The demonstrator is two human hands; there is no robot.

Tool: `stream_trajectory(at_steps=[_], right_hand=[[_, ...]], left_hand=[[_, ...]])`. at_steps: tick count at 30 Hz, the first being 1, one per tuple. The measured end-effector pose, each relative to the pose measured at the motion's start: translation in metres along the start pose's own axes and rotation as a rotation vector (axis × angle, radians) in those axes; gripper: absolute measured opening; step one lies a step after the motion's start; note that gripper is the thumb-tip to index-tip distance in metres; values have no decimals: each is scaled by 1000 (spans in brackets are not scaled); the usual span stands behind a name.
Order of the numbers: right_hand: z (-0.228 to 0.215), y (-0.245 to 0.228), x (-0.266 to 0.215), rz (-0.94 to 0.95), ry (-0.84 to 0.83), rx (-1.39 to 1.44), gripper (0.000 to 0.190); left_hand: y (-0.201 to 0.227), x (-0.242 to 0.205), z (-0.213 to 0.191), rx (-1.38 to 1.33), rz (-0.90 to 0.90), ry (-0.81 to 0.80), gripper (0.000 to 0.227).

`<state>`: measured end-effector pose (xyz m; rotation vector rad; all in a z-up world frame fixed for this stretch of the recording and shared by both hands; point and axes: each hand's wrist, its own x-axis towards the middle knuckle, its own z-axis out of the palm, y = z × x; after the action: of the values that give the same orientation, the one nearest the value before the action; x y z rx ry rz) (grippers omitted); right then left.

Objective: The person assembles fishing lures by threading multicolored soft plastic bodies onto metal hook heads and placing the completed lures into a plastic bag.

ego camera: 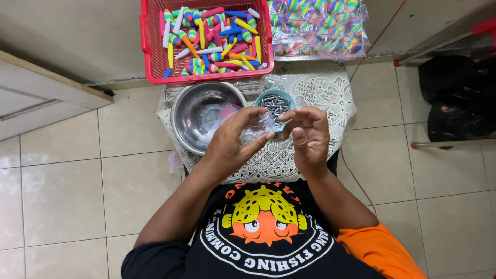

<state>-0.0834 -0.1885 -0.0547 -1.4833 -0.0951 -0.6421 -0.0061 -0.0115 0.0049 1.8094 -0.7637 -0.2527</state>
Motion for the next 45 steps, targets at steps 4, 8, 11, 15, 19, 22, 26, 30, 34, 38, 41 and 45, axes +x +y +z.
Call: stream_trajectory(at_steps=[4, 8, 11, 15, 19, 22, 26, 30, 34, 38, 41, 45], right_hand=[[5, -8, -4, 75, -43, 72, 32], [7, -18, 3, 215, -81, 92, 28], [4, -16, 5, 246, -109, 56, 21], [0, -3, 2, 208, -76, 134, 12], [-1, -10, 8, 108, -62, 106, 9], [-6, -8, 9, 52, -76, 73, 8], [-6, -17, 11, -76, -138, -89, 10], [-4, -25, 15, -209, -172, -221, 13], [-11, -16, 13, -241, -160, -252, 15], [-8, -18, 15, -285, -199, -301, 15], [-9, -16, 16, -272, -206, -243, 12], [-13, -11, 13, -252, -190, -216, 14]], left_hand=[[1, 2, 5, 25, 19, -4, 49], [-4, 0, 8, 63, 76, -18, 52], [-3, -1, 9, 64, 86, -38, 56], [8, -2, -2, -112, 10, -98, 74], [0, -6, -8, -292, -133, -143, 67], [-24, -9, 4, -457, -246, -23, 27], [-20, -11, 7, -494, -255, 73, 14], [-17, -12, 9, -512, -231, 102, 14], [-14, -13, 7, -449, -199, 108, 13], [-13, -15, 6, -474, -206, 76, 14], [-22, -15, 6, -494, -227, 63, 14], [-29, -14, 6, -507, -244, 70, 15]])
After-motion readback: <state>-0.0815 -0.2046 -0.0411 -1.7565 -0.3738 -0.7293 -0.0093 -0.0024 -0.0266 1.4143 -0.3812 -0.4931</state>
